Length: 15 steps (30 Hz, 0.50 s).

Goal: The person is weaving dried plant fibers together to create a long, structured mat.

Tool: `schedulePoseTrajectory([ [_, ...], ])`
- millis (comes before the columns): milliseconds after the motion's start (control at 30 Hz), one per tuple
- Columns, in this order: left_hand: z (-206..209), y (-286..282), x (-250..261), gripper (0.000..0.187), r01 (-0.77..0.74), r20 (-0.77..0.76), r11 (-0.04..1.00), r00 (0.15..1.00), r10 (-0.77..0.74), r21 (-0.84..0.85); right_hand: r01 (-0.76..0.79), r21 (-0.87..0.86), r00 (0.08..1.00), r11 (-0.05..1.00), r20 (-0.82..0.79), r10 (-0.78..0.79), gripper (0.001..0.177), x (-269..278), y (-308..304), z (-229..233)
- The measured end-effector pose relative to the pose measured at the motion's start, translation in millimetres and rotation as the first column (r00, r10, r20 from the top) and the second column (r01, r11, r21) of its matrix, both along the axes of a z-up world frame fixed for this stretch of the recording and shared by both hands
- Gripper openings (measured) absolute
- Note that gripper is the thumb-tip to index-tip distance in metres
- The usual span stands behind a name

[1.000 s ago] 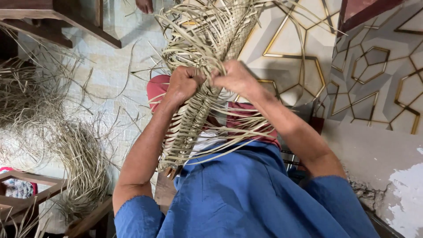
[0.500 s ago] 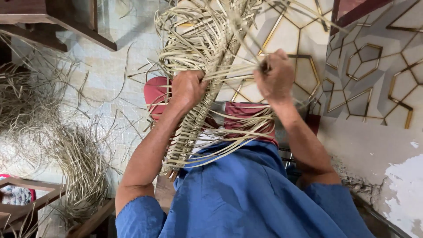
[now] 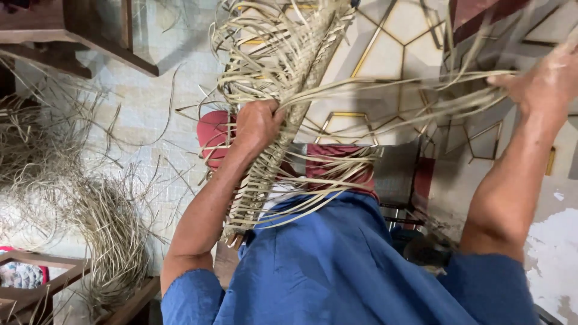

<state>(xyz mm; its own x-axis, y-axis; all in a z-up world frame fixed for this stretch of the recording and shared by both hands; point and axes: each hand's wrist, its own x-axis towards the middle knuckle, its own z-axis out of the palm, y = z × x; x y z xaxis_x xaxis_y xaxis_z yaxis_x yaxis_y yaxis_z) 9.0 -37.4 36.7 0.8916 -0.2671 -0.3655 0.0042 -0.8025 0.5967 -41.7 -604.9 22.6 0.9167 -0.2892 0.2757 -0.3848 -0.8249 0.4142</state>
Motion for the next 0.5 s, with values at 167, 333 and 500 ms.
schedulePoseTrajectory([
  [167,-19.6,0.0,2.2,0.041,0.028,0.077,0.997,0.996,-0.034,0.078,-0.576,0.816,0.746,0.050,0.499,0.441,0.070,-0.5,223.9,107.0],
  [333,-31.4,2.8,0.1,0.042,0.062,0.208,0.995,0.975,-0.077,0.080,-0.370,0.926,0.699,-0.070,0.327,0.636,0.046,-37.0,367.0,27.9],
  [500,-33.4,15.1,5.5,0.049,0.070,0.171,0.997,0.983,-0.064,-0.029,-0.252,0.961,0.750,0.114,0.119,0.651,0.032,-67.0,401.3,-51.1],
])
